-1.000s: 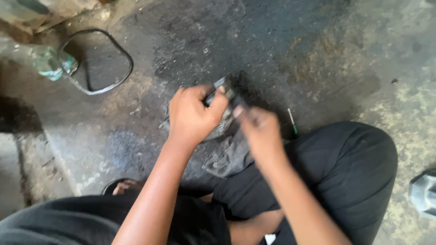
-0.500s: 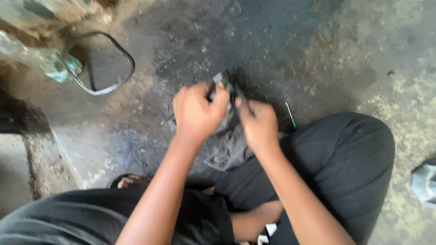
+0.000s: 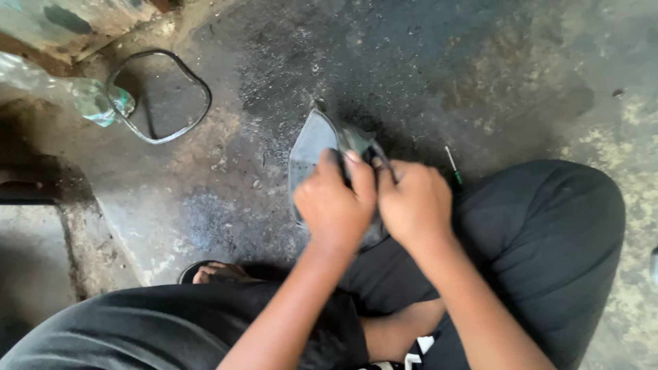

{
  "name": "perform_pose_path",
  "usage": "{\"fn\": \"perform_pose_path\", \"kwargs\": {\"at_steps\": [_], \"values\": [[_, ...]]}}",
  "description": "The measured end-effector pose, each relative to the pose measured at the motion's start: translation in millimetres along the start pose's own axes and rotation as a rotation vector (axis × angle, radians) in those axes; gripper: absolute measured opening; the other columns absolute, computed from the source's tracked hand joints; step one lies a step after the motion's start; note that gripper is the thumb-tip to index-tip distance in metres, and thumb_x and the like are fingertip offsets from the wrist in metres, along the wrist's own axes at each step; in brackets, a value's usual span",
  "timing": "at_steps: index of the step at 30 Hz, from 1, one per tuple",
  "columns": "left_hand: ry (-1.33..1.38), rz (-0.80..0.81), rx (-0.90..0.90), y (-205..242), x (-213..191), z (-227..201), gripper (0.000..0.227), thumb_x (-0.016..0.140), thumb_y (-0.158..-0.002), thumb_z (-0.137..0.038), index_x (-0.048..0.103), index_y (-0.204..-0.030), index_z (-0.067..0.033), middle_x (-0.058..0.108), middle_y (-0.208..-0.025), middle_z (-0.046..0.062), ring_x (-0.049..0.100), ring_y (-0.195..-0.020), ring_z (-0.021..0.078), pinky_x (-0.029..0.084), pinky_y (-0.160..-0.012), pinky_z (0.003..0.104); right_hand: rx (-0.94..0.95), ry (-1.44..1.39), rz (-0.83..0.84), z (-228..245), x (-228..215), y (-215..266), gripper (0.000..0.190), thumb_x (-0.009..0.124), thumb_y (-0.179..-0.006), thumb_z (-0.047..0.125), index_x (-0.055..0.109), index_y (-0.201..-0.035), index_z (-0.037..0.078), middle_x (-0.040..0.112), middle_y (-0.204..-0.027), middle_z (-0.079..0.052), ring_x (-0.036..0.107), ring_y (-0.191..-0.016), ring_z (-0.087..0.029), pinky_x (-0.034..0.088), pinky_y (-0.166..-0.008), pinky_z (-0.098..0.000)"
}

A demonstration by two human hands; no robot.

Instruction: The person sits on the floor and scrubs a small, dark metal part with a cloth and a small tool. They repeatedly rub the surface of the object, turning it over to clean different sides.

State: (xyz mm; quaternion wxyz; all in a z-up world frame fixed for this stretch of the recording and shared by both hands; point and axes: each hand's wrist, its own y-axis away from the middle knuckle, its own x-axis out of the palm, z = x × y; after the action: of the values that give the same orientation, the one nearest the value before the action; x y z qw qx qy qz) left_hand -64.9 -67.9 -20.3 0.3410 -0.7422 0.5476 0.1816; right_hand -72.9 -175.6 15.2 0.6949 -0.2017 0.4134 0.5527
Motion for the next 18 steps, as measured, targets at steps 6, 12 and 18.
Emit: {"fn": "perform_pose_path", "kwargs": {"at_steps": [6,12,18], "values": [[0.065,0.026,0.128,22,11,2,0.031,0.063,-0.097,-0.028,0.056,-0.081,-0.0015,0.063,-0.066,0.020,0.063,-0.058,0.0404,0.049,-0.056,0.050,0.014,0.092,0.005,-18,-4,2,0.043,0.055,-0.098,0.041,0.075,-0.079,0.008,0.068,-0.072,-0.022,0.067,-0.071,-0.045,0.051,-0.068,-0.0537],[0.057,0.094,0.143,29,18,2,0.035,0.064,-0.096,-0.031,0.057,-0.084,0.0013,0.061,-0.066,0.022,0.061,-0.057,0.0423,0.046,-0.053,0.052,0.044,0.031,0.085,-22,-2,-15,0.048,0.054,-0.101,0.046,0.075,-0.081,0.008,0.068,-0.074,-0.022,0.068,-0.073,-0.045,0.052,-0.069,-0.0537],[0.041,-0.059,0.024,-1,2,17,0.035,0.059,-0.101,-0.030,0.061,-0.080,-0.0017,0.062,-0.065,0.023,0.060,-0.058,0.0446,0.044,-0.055,0.054,-0.134,0.157,0.018,-36,-7,12,0.037,0.062,-0.094,0.041,0.078,-0.088,0.008,0.069,-0.072,-0.023,0.067,-0.071,-0.045,0.052,-0.065,-0.0523]]}}
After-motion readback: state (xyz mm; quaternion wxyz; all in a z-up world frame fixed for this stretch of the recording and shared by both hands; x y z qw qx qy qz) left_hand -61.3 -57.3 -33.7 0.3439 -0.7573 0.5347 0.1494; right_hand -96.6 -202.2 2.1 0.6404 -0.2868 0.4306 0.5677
